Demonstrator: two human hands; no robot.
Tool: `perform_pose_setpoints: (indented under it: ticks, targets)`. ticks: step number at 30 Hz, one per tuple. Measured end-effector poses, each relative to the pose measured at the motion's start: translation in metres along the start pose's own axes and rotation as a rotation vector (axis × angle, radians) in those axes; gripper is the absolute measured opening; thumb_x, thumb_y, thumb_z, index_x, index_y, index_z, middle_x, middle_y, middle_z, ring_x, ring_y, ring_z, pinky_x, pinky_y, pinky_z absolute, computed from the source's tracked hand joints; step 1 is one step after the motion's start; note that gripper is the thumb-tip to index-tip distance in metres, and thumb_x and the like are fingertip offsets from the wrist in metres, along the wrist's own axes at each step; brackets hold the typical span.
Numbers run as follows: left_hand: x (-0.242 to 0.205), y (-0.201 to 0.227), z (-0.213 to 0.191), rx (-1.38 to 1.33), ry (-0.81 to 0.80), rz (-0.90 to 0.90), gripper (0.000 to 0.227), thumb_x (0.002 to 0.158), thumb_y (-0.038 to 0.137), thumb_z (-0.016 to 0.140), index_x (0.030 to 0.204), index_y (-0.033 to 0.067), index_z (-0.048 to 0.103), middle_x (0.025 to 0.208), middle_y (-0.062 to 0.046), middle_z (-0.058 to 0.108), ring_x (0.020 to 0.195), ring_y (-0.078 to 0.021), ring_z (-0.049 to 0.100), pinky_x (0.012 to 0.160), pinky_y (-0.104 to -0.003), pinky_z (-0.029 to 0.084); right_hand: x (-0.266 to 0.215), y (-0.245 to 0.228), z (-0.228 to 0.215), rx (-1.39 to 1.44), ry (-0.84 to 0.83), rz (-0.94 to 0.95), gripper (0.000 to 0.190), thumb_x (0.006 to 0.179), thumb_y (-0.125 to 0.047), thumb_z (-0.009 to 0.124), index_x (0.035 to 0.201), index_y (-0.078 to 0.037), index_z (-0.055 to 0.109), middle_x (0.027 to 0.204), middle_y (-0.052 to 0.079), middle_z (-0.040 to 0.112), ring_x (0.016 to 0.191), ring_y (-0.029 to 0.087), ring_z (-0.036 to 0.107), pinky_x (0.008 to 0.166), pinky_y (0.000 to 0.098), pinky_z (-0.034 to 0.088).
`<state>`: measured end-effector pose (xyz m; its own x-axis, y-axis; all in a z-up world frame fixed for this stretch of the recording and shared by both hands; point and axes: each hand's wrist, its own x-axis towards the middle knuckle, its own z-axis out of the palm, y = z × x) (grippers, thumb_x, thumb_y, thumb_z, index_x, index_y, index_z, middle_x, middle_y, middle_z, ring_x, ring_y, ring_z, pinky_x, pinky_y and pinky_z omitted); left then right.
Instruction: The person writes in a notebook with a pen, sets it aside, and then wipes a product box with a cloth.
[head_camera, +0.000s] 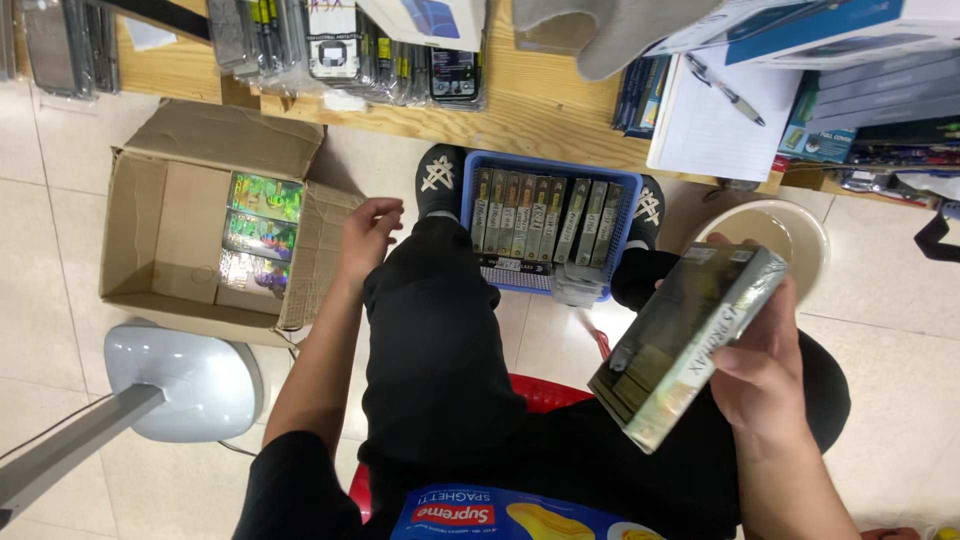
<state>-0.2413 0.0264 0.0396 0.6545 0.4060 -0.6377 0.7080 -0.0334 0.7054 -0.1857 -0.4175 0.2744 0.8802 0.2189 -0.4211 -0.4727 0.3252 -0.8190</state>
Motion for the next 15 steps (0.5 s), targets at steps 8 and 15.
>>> perform_pose_setpoints:
  ticks: [8,15]
  targets:
    - [-0.117,0.189,0.017,0.232,-0.404,0.577,0.024,0.102,0.011,0.065,0.126,0.0163,0.068,0.114,-0.005,0.067,0.099,-0.0161,0.071,0.093,-0.034,0.055,0.013,-0.025,0.022,0.647,-0.036,0.249,0.080,0.080,-0.021,0.089,0.150,0.006,0.059,0.138,0.030,0.069,0.129,0.048,0.063,0.101,0.0610,0.050]
    - [-0.266,0.223,0.127,0.525,-0.555,1.286,0.121,0.093,0.034,0.111,0.174,0.0253,0.021,0.185,-0.012,0.037,0.174,-0.0389,0.049,0.136,-0.066,0.051,0.011,0.022,-0.022,0.838,-0.138,0.265,0.087,0.089,-0.060,0.061,0.158,-0.007,0.052,0.148,0.029,0.059,0.136,0.053,0.052,0.111,0.0675,0.034]
